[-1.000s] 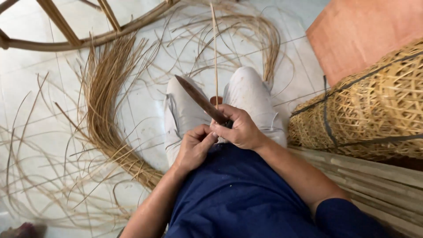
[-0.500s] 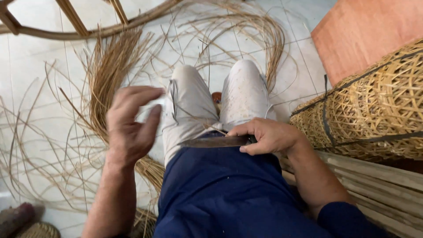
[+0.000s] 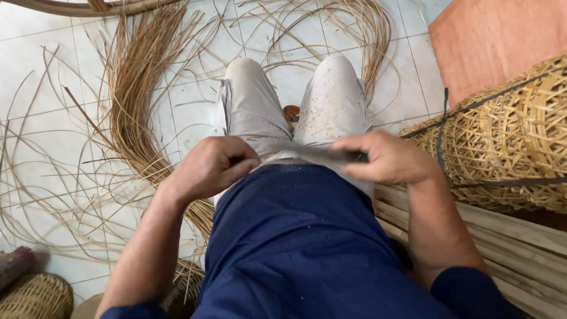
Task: The person sits on the floor and uses a knife to shave thin strips from a bamboo rod. They hold the rod with one hand and draw the knife along its length to remove outer layers, repeating the motion across the rod.
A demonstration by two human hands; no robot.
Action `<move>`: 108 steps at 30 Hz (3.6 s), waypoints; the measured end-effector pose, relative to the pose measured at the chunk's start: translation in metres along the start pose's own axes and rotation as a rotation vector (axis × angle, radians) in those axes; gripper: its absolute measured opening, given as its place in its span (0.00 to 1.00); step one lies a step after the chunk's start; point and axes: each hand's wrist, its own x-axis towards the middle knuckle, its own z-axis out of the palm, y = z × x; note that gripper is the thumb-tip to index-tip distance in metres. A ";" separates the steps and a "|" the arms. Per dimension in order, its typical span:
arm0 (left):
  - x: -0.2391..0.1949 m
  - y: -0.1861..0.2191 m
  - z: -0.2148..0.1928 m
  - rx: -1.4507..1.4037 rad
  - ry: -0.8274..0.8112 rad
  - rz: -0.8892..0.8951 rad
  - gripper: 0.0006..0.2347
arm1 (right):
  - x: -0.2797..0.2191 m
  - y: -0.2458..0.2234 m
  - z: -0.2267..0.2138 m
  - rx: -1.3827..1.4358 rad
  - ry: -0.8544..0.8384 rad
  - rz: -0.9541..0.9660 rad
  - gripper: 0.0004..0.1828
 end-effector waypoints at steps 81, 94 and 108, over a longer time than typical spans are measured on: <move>0.001 -0.007 0.076 -0.604 0.285 0.165 0.08 | 0.015 0.097 0.031 0.923 0.494 -0.709 0.18; 0.032 -0.002 0.070 -0.380 0.231 0.096 0.08 | 0.049 0.064 0.075 0.769 0.704 -0.512 0.11; 0.026 0.022 0.054 -0.545 0.190 0.225 0.10 | 0.046 0.034 0.076 0.428 0.113 -0.353 0.23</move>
